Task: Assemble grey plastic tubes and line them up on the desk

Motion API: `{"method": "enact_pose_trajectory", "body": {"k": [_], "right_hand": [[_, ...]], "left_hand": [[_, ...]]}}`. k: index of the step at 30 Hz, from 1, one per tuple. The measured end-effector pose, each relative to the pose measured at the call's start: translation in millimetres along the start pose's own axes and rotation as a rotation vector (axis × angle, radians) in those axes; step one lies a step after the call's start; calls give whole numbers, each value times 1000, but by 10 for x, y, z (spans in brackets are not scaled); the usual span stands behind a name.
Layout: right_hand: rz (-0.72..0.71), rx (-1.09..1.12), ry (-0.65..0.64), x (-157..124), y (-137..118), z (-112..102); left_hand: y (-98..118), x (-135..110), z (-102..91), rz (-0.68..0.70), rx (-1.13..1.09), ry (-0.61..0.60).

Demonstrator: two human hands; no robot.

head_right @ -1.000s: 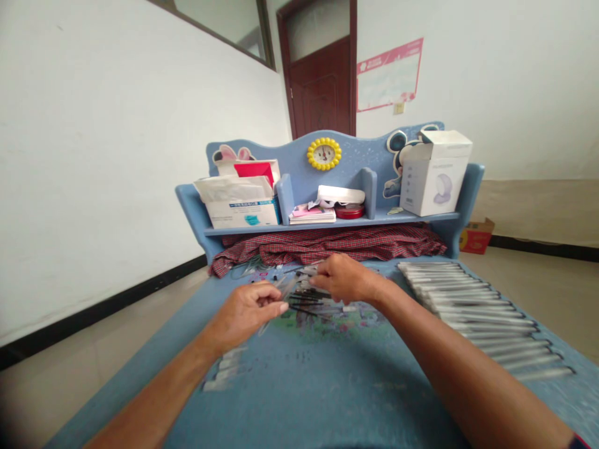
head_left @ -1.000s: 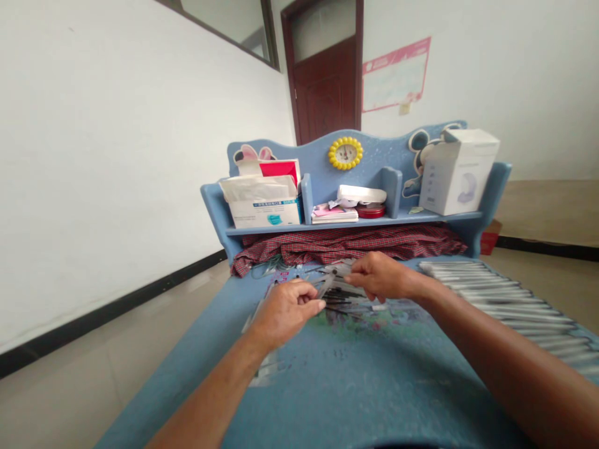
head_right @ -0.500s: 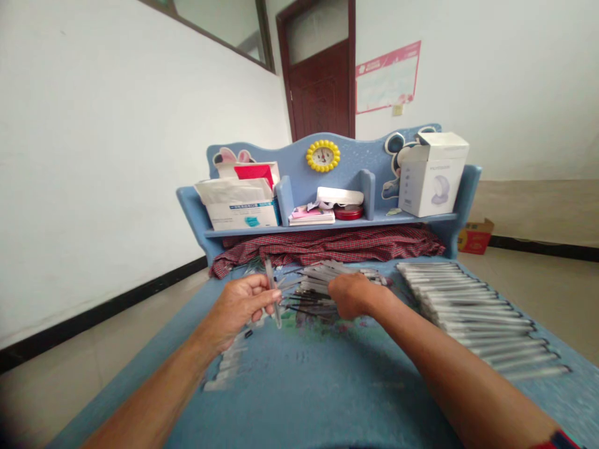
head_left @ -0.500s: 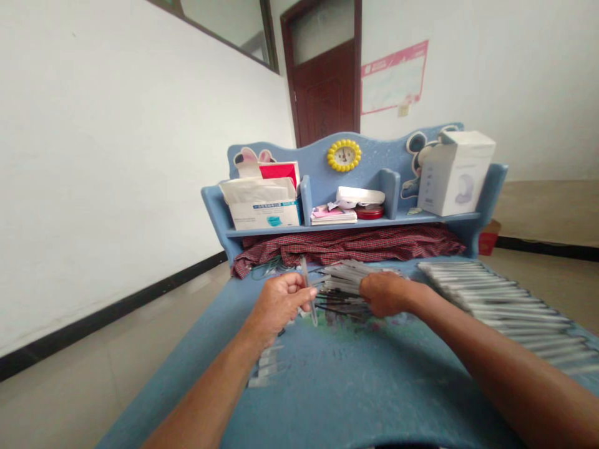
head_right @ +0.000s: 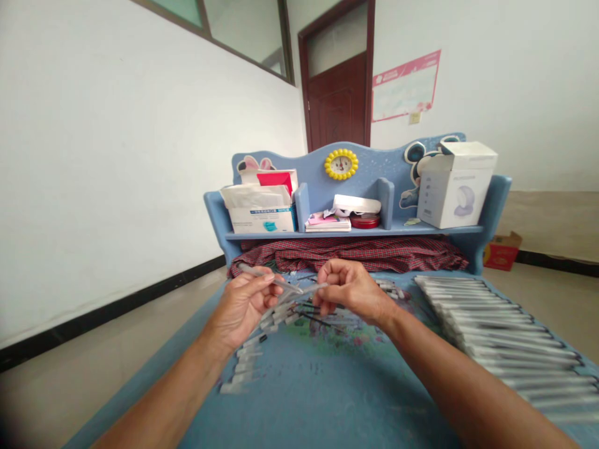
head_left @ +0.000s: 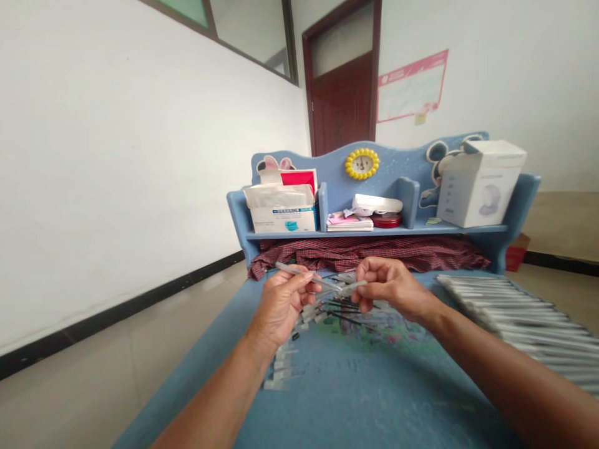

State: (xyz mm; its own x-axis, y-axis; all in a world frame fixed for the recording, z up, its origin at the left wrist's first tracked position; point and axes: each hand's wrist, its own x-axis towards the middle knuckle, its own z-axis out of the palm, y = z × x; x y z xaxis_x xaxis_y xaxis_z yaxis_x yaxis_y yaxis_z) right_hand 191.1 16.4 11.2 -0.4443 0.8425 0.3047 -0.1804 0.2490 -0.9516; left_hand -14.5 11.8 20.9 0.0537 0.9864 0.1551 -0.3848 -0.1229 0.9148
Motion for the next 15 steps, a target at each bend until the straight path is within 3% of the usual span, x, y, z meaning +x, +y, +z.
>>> {"method": "enact_pose_trajectory", "body": {"k": [4, 7, 15], "right_hand": [[-65, 118, 75, 17, 55, 23], [-67, 151, 63, 15, 99, 74], [-32, 35, 17, -5, 100, 228]], "left_hand": [[16, -1, -4, 0, -50, 15], [17, -5, 0, -12, -68, 18], [-15, -15, -3, -21, -71, -26]]}}
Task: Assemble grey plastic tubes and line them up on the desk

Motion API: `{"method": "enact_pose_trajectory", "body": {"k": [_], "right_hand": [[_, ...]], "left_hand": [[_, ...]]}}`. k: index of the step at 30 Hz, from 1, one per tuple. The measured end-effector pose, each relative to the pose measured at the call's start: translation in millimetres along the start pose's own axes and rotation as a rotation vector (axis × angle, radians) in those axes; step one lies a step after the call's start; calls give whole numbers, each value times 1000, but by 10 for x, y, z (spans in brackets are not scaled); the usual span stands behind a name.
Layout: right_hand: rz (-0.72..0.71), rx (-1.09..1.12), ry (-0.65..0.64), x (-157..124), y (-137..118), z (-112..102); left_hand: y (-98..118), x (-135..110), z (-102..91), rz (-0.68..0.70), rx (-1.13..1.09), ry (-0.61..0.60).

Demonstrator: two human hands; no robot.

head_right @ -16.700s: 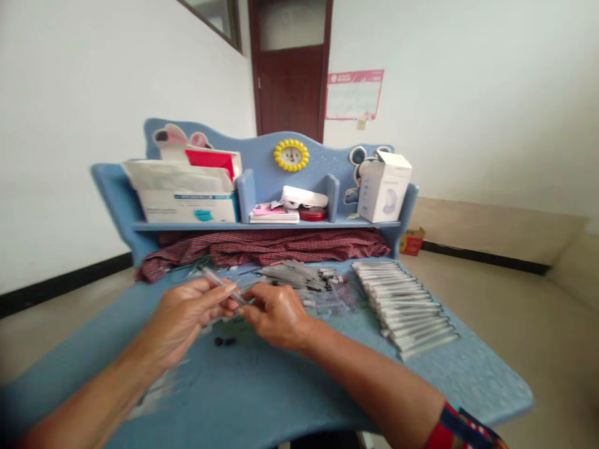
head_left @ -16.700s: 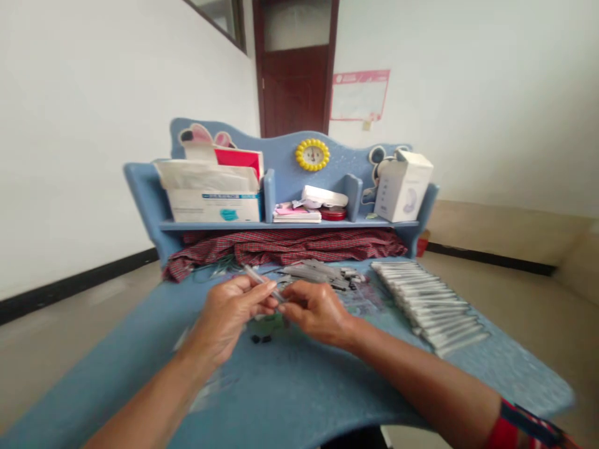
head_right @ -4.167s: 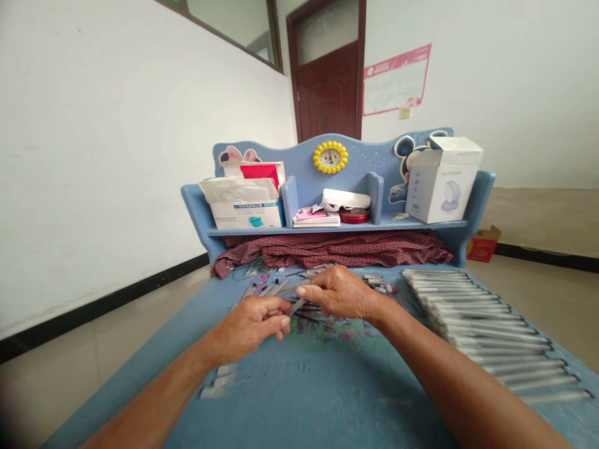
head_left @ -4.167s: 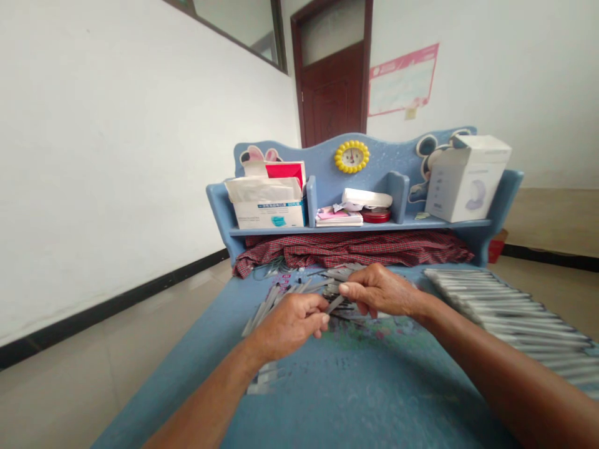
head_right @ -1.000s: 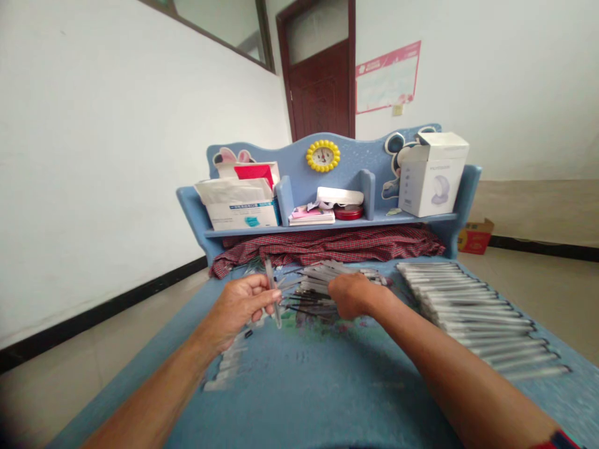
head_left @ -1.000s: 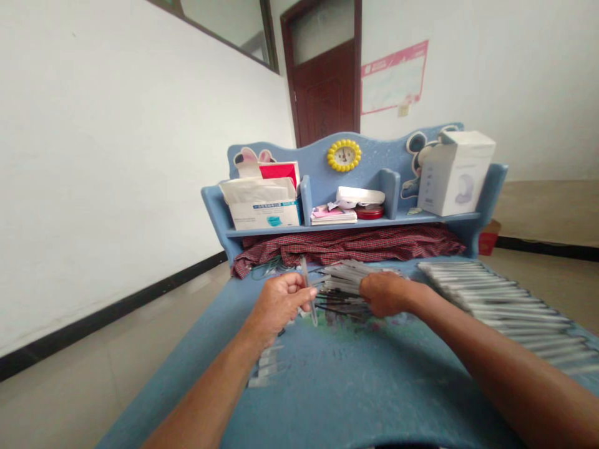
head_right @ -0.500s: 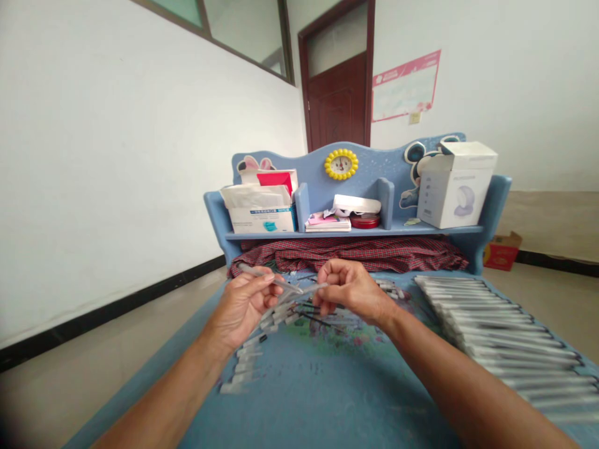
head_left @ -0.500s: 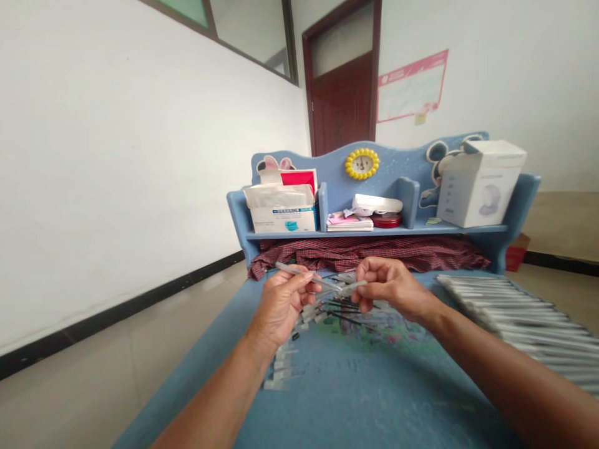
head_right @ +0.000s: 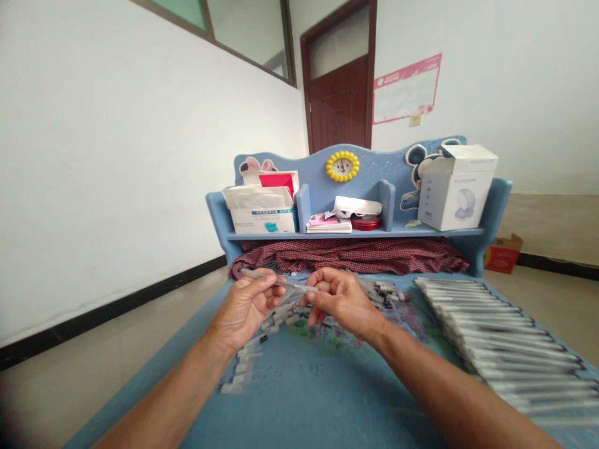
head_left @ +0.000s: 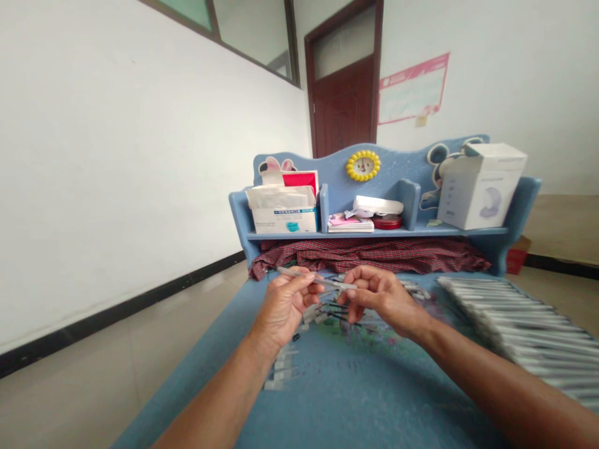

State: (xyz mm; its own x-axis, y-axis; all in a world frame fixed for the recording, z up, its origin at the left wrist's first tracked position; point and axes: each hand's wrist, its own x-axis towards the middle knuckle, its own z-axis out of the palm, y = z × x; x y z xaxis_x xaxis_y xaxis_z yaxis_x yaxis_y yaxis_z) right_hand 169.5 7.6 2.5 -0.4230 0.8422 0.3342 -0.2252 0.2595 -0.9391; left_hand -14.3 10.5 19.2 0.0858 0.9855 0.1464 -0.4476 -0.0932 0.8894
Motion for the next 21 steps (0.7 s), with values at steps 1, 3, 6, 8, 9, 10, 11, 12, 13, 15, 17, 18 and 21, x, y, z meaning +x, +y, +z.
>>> {"method": "enact_pose_trajectory", "body": {"k": [1, 3, 6, 8, 9, 10, 11, 12, 13, 15, 17, 18, 21], "right_hand": [[3, -33, -5, -1, 6, 6], [15, -91, -12, -3, 25, 11], [26, -132, -10, -9, 54, 16], [12, -144, 1, -14, 70, 26], [0, -148, 11, -17, 78, 33], [-12, -149, 22, -19, 87, 40], [-22, -150, 34, -21, 96, 47], [-31, -150, 44, -22, 106, 54], [-38, -149, 55, -24, 116, 60], [-48, -155, 74, -28, 130, 70], [-54, -174, 89, -36, 131, 78], [-59, -186, 93, -41, 128, 83], [-73, -220, 105, -61, 107, 97]], "left_hand": [[-4, 0, -2, -4, 1, 0], [-9, 2, -5, -14, 6, -5], [-8, 5, -4, -40, 22, -27], [-5, 5, 1, -50, 28, -30], [-5, 5, 3, -51, 28, -26], [-7, 5, 6, -50, 26, -20], [-11, 4, 9, -49, 25, -16], [-17, 3, 11, -46, 23, -14], [-24, 2, 13, -42, 22, -14], [-39, -1, 17, -26, 23, -20], [-49, -7, 21, -12, 28, -33], [-52, -10, 23, -6, 32, -40], [-57, -24, 33, 6, 49, -50]]}}
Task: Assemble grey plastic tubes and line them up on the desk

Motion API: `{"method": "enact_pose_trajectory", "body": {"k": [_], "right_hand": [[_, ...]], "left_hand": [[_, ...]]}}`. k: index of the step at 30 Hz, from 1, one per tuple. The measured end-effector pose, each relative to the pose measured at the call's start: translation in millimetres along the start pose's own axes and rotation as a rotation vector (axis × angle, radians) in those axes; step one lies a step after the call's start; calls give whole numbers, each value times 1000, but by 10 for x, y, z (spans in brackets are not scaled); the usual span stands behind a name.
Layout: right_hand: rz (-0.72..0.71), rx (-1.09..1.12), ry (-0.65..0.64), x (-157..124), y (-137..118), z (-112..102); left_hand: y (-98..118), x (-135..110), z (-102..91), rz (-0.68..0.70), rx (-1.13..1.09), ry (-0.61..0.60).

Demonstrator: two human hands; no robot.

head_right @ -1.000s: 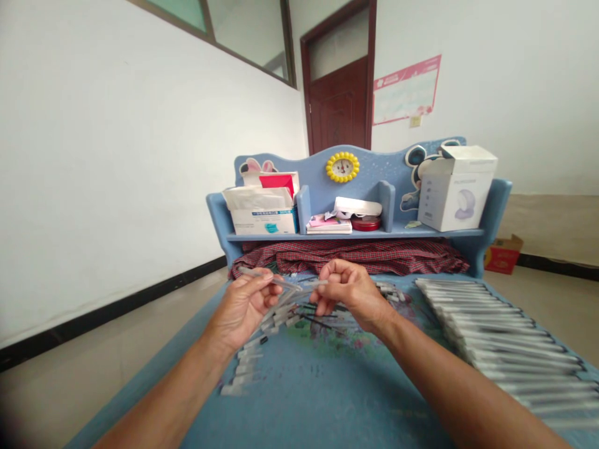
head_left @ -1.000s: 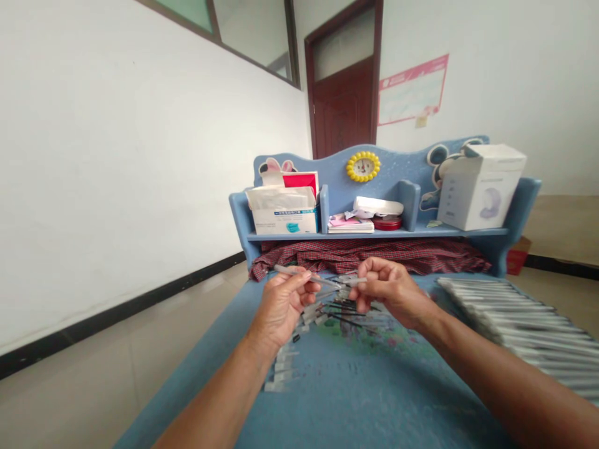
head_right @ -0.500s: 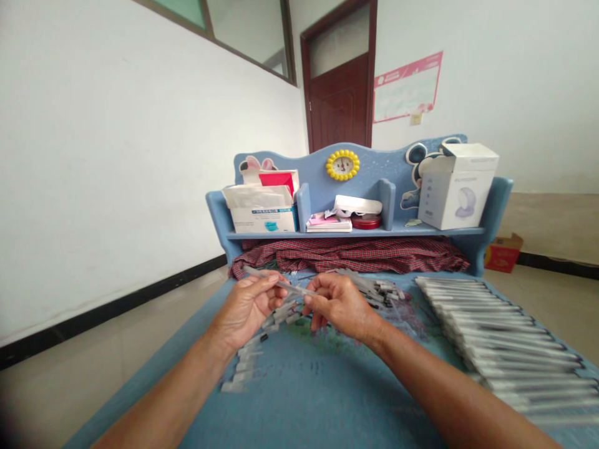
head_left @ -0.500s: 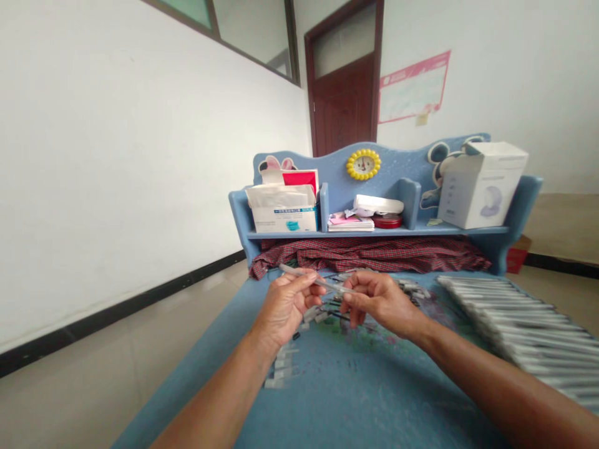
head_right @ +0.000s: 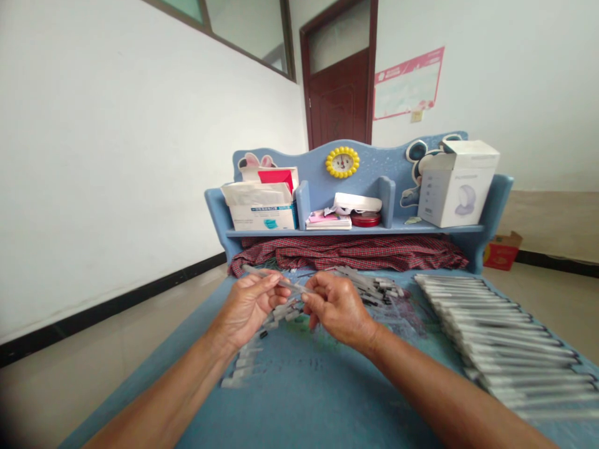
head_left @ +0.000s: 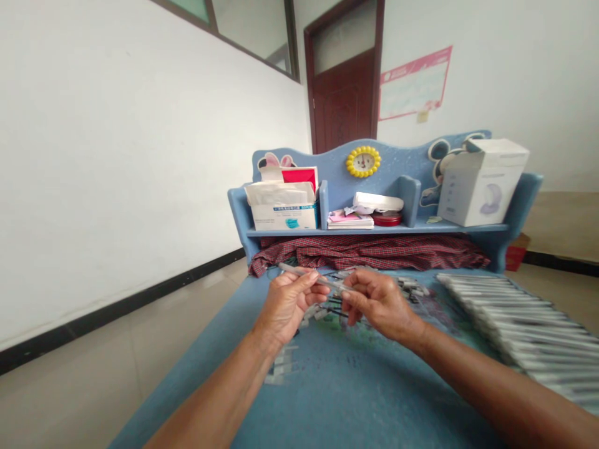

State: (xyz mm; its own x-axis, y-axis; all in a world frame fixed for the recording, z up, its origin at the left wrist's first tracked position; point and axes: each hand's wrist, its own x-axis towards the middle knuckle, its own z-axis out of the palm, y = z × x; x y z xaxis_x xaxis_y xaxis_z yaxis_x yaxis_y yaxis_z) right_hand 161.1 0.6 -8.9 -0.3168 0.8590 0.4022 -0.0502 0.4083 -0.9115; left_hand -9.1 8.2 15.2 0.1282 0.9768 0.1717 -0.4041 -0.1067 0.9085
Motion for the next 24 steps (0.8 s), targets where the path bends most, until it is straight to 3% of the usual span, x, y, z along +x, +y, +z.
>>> {"method": "enact_pose_trajectory", "body": {"k": [8, 15, 19, 24], "right_hand": [[16, -33, 9, 17, -5, 26], [-104, -238, -220, 67, -193, -35], [-279, -642, -93, 79, -302, -84], [-544, -1261, -207, 47, -312, -42]], "left_hand": [[-5, 0, 42, -16, -3, 47], [143, 82, 43, -129, 17, 137], [150, 78, 74, -312, 58, 110], [24, 51, 70, -282, 235, 68]]}}
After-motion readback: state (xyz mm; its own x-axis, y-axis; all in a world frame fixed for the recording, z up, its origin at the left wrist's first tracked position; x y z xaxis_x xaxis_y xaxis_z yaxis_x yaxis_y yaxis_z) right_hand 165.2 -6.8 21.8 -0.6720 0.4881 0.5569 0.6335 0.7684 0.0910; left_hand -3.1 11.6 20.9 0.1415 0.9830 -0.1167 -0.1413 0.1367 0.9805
